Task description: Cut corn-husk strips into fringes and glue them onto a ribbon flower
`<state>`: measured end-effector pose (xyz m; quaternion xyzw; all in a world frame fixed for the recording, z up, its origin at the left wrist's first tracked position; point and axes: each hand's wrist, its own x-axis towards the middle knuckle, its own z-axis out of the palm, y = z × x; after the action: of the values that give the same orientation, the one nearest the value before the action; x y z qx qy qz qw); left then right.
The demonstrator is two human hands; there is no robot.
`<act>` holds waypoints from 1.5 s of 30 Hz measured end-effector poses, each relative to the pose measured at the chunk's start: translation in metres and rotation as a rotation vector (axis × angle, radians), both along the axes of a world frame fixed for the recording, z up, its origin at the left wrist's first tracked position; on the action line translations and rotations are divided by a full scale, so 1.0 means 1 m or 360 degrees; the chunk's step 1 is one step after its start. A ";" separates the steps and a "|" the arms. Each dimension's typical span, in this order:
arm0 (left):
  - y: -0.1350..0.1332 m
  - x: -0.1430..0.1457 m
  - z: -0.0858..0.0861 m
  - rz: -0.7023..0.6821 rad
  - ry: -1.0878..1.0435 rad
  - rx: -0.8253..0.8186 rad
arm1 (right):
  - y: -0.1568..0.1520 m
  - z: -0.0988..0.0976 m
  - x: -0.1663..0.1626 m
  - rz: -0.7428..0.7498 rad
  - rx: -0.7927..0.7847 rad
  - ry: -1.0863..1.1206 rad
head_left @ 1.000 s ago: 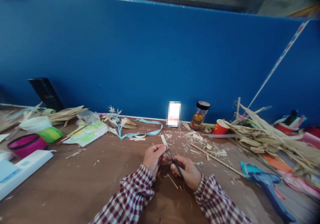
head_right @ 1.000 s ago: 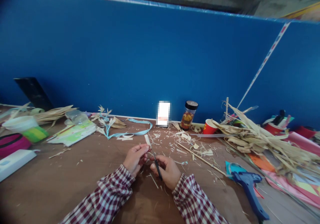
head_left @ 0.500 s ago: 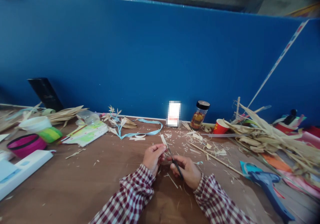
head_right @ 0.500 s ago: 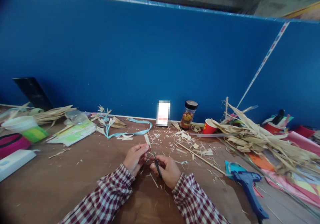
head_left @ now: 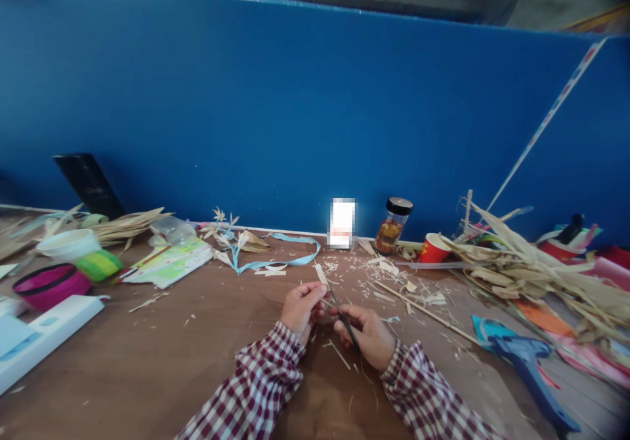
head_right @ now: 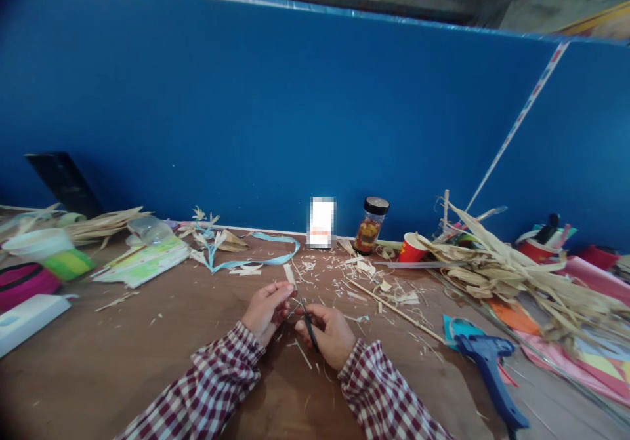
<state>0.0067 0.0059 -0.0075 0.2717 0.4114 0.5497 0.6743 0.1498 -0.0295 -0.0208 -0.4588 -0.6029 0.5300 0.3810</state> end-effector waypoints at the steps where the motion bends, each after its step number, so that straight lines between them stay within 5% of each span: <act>1: 0.000 0.000 0.001 -0.0007 0.0013 -0.0001 | 0.000 0.000 0.000 -0.0002 0.0004 0.0001; 9: 0.003 -0.005 0.007 0.0130 0.0114 0.0044 | -0.001 0.001 -0.001 -0.0008 -0.0039 0.0009; 45: 0.002 -0.001 -0.001 0.0027 0.0154 0.0091 | 0.001 0.000 -0.001 -0.0010 -0.0046 0.0043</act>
<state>0.0055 0.0079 -0.0085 0.3137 0.4300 0.5532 0.6409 0.1490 -0.0290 -0.0211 -0.4591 -0.5884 0.5436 0.3841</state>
